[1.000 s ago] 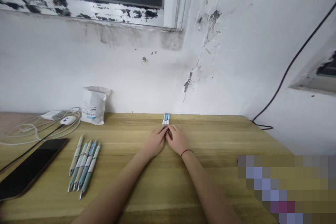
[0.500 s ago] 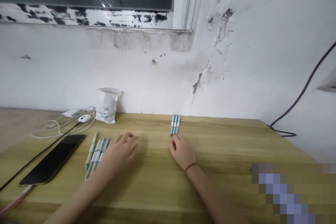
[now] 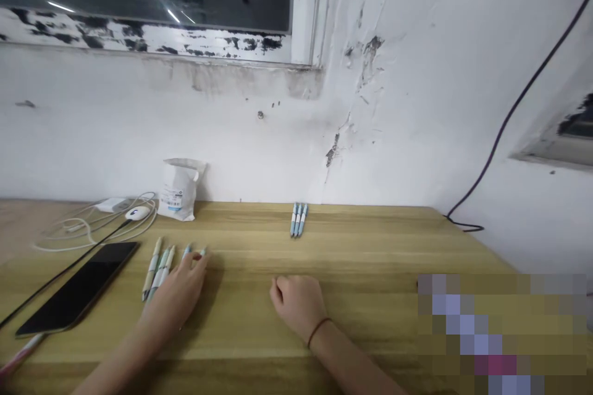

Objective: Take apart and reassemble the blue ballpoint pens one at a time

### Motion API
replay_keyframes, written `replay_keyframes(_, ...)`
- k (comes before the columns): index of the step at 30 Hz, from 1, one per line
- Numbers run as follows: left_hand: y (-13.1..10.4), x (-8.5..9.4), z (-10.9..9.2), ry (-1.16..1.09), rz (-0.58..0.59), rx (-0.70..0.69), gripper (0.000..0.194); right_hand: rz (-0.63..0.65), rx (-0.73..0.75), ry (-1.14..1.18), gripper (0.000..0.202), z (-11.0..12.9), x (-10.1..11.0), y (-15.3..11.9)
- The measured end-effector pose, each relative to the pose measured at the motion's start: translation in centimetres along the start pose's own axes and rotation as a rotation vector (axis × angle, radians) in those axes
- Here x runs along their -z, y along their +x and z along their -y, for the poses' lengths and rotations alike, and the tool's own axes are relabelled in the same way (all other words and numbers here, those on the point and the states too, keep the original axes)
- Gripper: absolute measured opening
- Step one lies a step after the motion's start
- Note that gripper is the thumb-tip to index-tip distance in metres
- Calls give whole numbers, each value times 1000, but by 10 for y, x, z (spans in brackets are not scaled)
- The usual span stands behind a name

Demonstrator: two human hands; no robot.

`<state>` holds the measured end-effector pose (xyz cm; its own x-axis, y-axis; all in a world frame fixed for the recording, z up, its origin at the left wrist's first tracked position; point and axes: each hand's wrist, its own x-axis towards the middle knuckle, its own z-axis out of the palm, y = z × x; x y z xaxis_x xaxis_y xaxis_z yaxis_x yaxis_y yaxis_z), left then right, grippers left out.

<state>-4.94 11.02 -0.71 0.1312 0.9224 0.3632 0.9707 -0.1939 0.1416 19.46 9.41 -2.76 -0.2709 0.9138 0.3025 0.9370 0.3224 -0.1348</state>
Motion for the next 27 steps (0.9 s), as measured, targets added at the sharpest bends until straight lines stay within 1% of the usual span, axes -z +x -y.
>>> replay_keyframes(2,4,0,-4,-123,94,-12,43,5,-5,19,42,0,2,1)
replay_keyframes(3,6,0,-8,-231,131,-7,44,7,5,43,42,0,3,1)
replay_keyframes(6,16,-5,-30,-677,196,51,44,21,96,186,37,0,10,-1)
replay_keyframes(8,22,-11,-49,-976,190,83,48,34,167,313,28,0,14,-2)
replay_keyframes(9,24,-15,-59,-1088,162,89,50,39,184,375,26,0,15,-2)
replay_keyframes(11,26,-23,-75,-1219,79,129,54,37,167,479,29,-1,15,-1)
replay_keyframes(12,26,-27,-81,-1264,51,127,56,25,143,520,29,-2,14,-1)
replay_keyframes(14,24,-32,-89,-1320,19,99,59,-9,93,578,23,-3,11,2)
replay_keyframes(16,21,-34,-92,-1339,11,65,61,-25,59,626,23,-4,7,4)
replay_keyframes(20,19,-29,-89,-1376,-10,31,68,34,32,736,24,-7,1,6)
replay_keyframes(22,22,-27,-83,-1387,1,7,68,32,26,735,25,-10,0,7)
replay_keyframes(23,24,-26,-78,-1383,10,-10,64,16,25,713,24,-12,1,7)
replay_keyframes(25,30,-26,-66,-1344,36,-41,52,-30,39,643,24,-20,3,8)
replay_keyframes(26,32,-26,-59,-1297,48,-53,43,-52,56,607,24,-25,5,9)
replay_keyframes(27,34,-26,-52,-1216,85,-63,35,-72,76,576,24,-31,7,10)
